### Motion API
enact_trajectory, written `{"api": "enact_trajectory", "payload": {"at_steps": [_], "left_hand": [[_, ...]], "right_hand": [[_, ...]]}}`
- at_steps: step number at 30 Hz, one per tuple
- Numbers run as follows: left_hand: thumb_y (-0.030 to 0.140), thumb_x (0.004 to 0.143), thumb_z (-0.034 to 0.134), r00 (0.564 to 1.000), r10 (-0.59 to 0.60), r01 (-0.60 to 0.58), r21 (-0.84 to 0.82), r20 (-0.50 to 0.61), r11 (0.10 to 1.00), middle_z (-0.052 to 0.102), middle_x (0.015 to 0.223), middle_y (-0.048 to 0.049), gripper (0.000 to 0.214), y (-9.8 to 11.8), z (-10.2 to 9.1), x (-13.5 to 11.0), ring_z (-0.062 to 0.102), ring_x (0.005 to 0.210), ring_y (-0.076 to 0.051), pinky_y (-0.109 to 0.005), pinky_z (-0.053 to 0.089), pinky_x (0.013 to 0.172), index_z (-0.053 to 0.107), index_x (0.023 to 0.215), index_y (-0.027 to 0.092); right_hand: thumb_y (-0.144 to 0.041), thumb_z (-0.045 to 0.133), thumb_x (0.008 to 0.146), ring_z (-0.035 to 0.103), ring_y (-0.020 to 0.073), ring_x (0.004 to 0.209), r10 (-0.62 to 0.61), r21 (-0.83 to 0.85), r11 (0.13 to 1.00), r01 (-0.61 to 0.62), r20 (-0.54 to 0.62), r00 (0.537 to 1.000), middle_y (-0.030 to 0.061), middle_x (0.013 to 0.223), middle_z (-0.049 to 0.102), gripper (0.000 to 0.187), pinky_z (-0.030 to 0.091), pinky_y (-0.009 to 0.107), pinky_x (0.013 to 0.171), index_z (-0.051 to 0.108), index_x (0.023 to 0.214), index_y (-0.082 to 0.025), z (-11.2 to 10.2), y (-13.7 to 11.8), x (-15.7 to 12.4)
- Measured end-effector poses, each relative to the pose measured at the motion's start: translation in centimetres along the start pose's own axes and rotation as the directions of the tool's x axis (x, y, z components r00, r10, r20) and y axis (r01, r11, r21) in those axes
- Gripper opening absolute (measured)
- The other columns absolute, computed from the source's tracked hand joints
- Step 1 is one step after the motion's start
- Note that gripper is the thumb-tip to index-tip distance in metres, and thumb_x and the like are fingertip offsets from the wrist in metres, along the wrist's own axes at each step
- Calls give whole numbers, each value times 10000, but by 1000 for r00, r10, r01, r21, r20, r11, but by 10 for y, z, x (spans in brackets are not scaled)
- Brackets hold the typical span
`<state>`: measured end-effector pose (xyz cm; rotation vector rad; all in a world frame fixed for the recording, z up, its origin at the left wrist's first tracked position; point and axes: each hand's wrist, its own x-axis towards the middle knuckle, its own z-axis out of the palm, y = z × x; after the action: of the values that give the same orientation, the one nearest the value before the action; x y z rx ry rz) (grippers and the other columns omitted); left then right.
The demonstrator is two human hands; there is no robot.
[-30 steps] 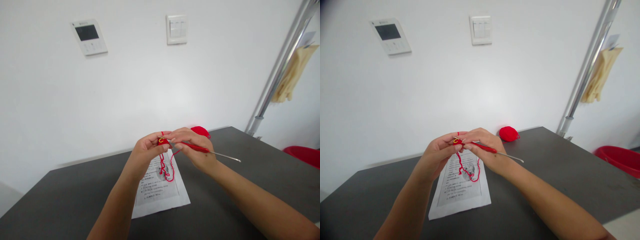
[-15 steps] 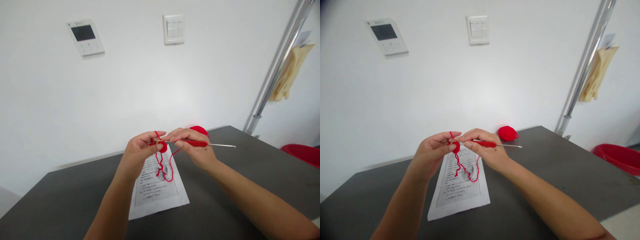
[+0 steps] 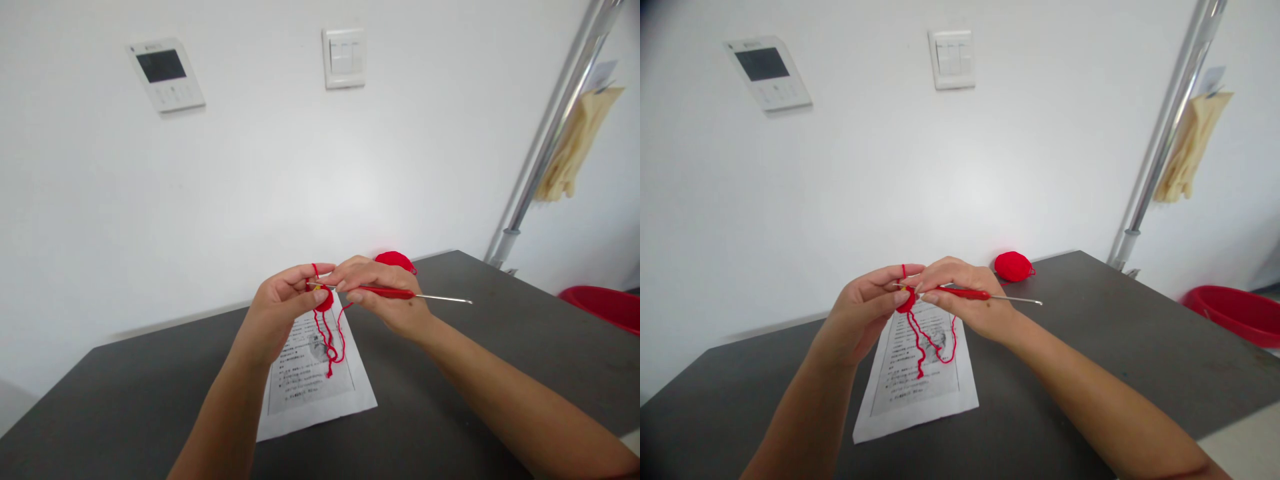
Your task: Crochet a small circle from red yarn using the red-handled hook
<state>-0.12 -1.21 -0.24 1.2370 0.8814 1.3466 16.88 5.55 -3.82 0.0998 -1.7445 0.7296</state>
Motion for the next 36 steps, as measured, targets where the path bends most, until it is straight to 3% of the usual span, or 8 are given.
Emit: {"api": "enact_trajectory", "payload": {"at_steps": [3,6,8,14,18,25,32,36], "left_hand": [[233,603,905,1000,22,-22,14,-10,1000,751,700,-29,317,-1,0,0,662,654,-142,-267,526,692,807,899,184],[241,603,908,999,39,-38,40,-12,998,733,665,-29,266,-2,1,1,648,642,-143,-265,522,670,798,832,163],[239,587,910,999,31,-30,35,-24,999,718,634,-28,226,-3,3,2,632,623,-144,-270,512,652,788,757,155],[218,564,898,998,-21,23,26,-62,999,703,603,-24,185,-7,2,6,605,612,-138,-272,475,658,772,679,146],[258,613,868,993,4,5,77,-117,997,711,630,-33,167,-9,-2,9,601,631,-143,-283,459,676,751,656,146],[278,595,877,985,68,-29,241,-156,970,688,615,-10,198,-15,-14,16,576,618,-142,-289,441,664,716,619,166],[344,604,849,989,37,9,309,-143,951,708,658,-37,227,-17,-20,21,593,660,-158,-302,456,704,728,622,152],[338,604,820,983,47,18,354,-175,935,713,657,-37,205,-20,-26,24,607,673,-176,-316,456,717,729,642,158]], "right_hand": [[-252,633,960,726,188,1011,-122,-183,973,139,102,987,64,1045,790,122,615,377,871,720,1046,-253,-6,-1,3],[-201,639,945,716,197,1059,-261,-370,869,328,222,940,68,1117,781,212,610,372,898,693,1143,-255,-13,-2,5],[-192,660,927,718,208,1052,-301,-439,814,381,241,923,71,1122,780,241,613,375,886,689,1156,-260,-16,-2,6],[-187,640,943,713,194,1013,-216,-405,871,278,192,957,80,1060,784,127,591,362,905,716,1038,-222,-17,-2,7],[-206,657,938,693,174,1007,-86,-352,927,130,136,987,56,1036,785,79,582,345,897,724,972,-230,-14,2,7],[-241,659,940,701,156,971,21,-297,955,18,128,992,42,1000,788,95,580,305,851,728,1006,-234,-11,15,0],[-203,618,961,709,173,923,-143,-507,834,217,181,973,61,985,789,114,576,330,843,705,1034,-200,-9,19,-1],[-209,598,972,705,180,939,-139,-537,814,220,188,972,69,998,784,114,566,332,853,696,1029,-195,-7,18,-3]]}}
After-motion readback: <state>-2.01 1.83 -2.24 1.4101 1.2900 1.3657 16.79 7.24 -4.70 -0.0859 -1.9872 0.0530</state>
